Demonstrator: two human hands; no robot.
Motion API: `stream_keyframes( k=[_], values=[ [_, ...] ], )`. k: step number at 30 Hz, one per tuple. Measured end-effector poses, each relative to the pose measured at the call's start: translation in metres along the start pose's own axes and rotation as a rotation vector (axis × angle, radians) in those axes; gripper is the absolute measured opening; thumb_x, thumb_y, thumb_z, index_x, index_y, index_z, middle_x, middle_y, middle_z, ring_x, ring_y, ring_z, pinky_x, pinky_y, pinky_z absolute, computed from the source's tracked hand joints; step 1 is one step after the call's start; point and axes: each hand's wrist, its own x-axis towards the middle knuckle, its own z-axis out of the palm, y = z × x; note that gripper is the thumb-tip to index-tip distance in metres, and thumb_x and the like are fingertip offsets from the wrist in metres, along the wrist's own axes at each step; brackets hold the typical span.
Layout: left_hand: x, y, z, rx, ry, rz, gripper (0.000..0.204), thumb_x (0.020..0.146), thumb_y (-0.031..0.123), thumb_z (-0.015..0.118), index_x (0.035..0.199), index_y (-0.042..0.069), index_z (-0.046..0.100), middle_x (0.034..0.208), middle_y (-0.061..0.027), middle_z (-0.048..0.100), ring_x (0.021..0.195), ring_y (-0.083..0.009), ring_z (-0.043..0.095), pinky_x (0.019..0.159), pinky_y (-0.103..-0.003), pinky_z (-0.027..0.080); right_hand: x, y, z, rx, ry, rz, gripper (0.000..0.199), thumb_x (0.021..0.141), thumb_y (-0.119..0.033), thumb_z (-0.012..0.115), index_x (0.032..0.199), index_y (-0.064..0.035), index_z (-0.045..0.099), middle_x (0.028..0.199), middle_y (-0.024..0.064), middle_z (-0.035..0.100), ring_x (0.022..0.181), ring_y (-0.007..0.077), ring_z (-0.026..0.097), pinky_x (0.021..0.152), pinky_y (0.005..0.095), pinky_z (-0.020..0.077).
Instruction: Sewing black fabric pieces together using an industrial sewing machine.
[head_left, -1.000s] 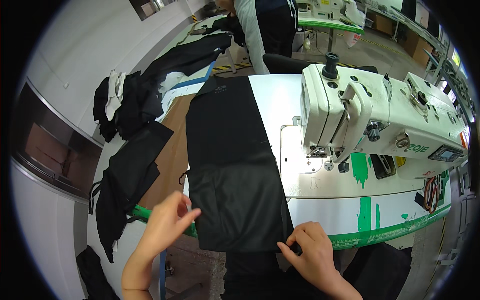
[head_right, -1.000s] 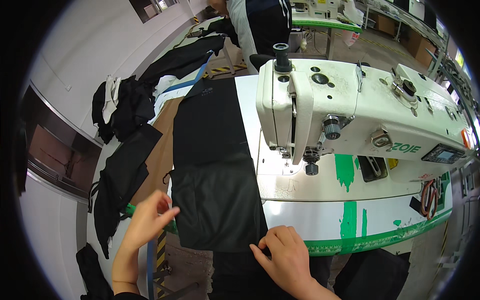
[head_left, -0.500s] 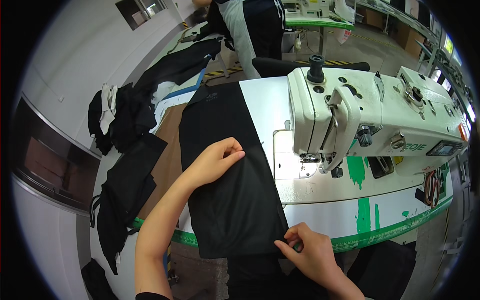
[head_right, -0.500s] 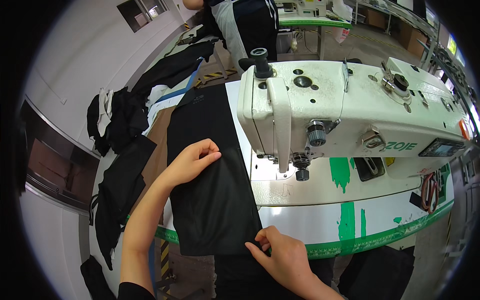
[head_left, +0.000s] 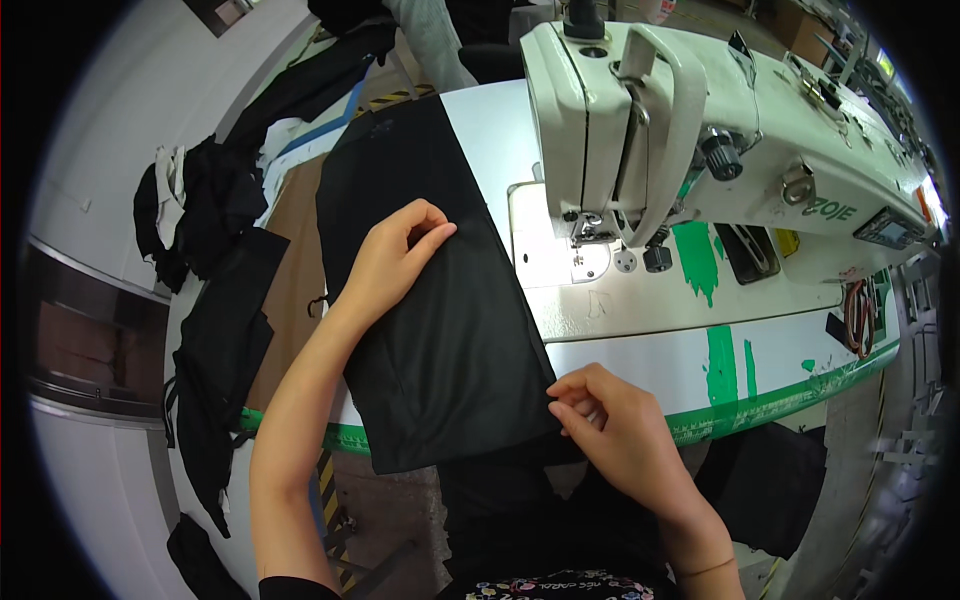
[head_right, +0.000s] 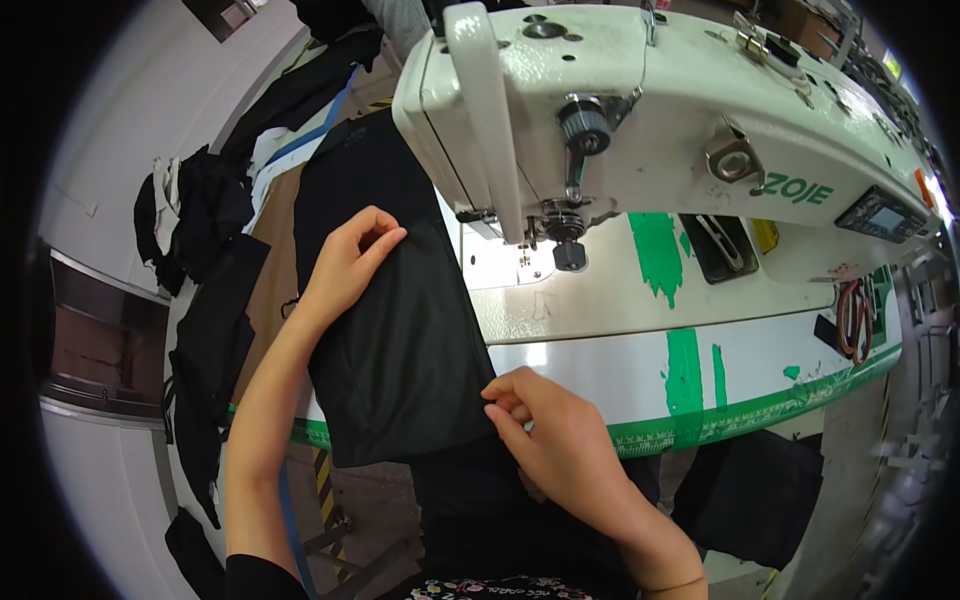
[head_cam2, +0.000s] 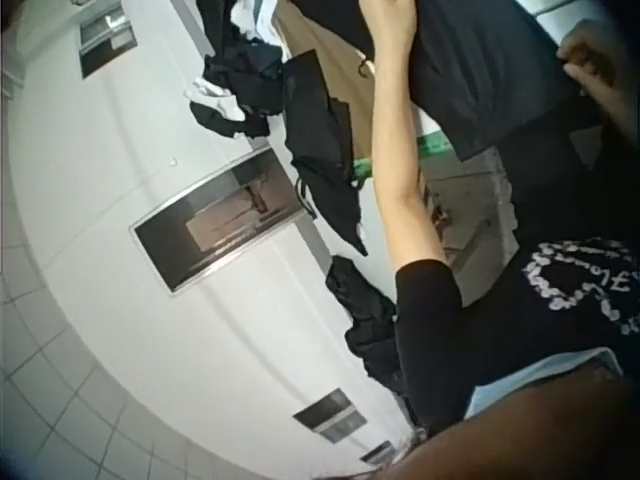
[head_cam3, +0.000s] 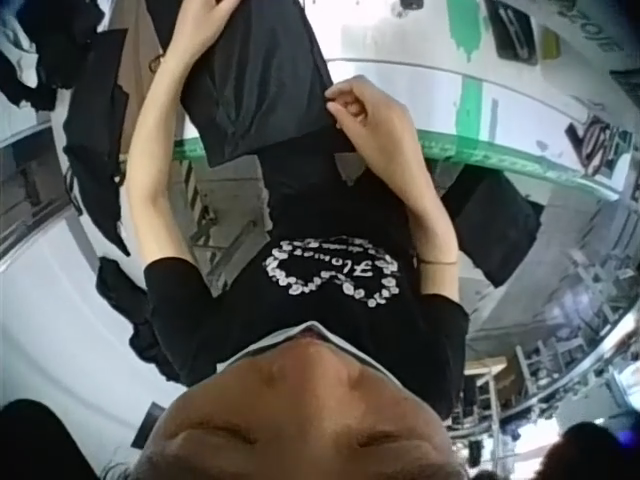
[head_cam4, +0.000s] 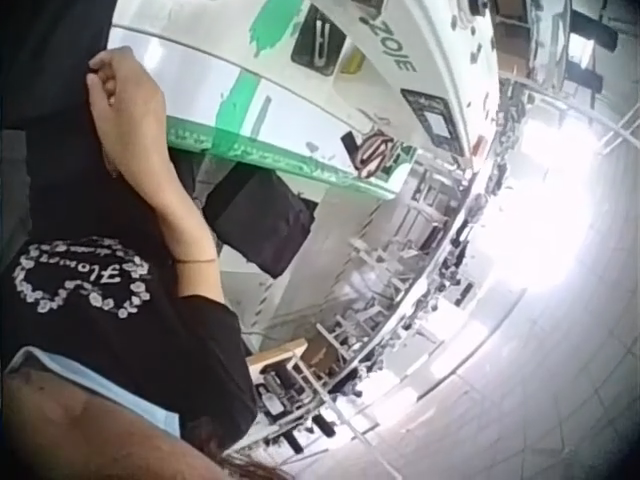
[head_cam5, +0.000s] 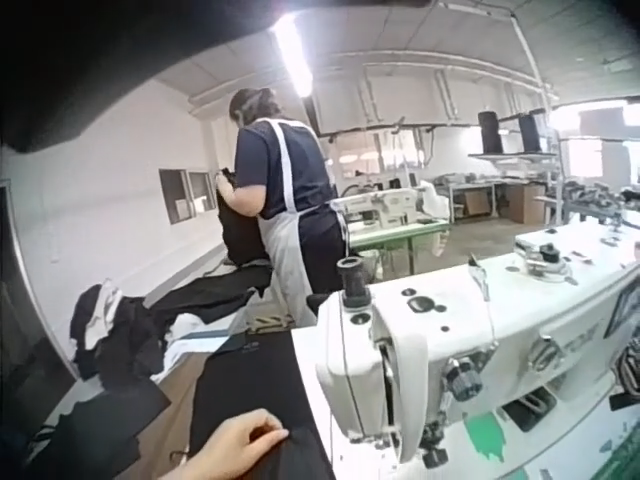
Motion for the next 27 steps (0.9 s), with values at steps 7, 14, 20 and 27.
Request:
stream_keyframes(
  k=[7, 14, 20, 27],
  values=[
    [0.003, 0.000, 0.007, 0.075, -0.047, 0.017, 0.016, 0.098, 0.017, 0.067, 0.098, 0.002, 0.064, 0.083, -0.0022, 0.063, 0.078, -0.0100, 0.058, 0.073, -0.025, 0.047, 0.007, -0.004, -0.017, 0.016, -0.067, 0.028, 0.010, 0.096, -0.007, 0.067, 0.102, 0.0003, 0.066, 0.080, 0.0050, 0.069, 0.068, 0.0100, 0.062, 0.065, 0.0251, 0.0494],
    [0.004, 0.000, 0.007, 0.104, -0.055, 0.028, 0.017, 0.096, 0.021, 0.068, 0.099, 0.004, 0.065, 0.085, -0.0073, 0.068, 0.076, -0.0172, 0.064, 0.072, -0.029, 0.050, 0.006, 0.000, -0.020, -0.051, -0.091, -0.077, 0.013, 0.091, -0.009, 0.069, 0.100, 0.0005, 0.066, 0.078, 0.0102, 0.069, 0.069, 0.0206, 0.066, 0.067, 0.0323, 0.0525],
    [0.007, 0.011, 0.001, 0.190, -0.105, -0.015, 0.021, 0.095, 0.023, 0.070, 0.098, 0.004, 0.063, 0.083, -0.0070, 0.066, 0.073, -0.0180, 0.062, 0.071, -0.030, 0.049, 0.006, -0.002, -0.024, -0.090, -0.087, -0.066, 0.013, 0.088, -0.007, 0.072, 0.098, -0.0004, 0.068, 0.076, 0.0098, 0.068, 0.069, 0.0200, 0.067, 0.067, 0.0321, 0.0531],
    [0.010, 0.012, 0.002, 0.305, -0.139, 0.075, 0.024, 0.096, 0.026, 0.069, 0.093, 0.004, 0.058, 0.080, -0.0096, 0.064, 0.072, -0.0256, 0.062, 0.069, -0.036, 0.049, 0.005, 0.000, -0.025, -0.136, -0.069, -0.092, 0.012, 0.087, -0.007, 0.071, 0.096, -0.0012, 0.067, 0.075, 0.0098, 0.069, 0.070, 0.0224, 0.069, 0.066, 0.0330, 0.0543]
  ],
)
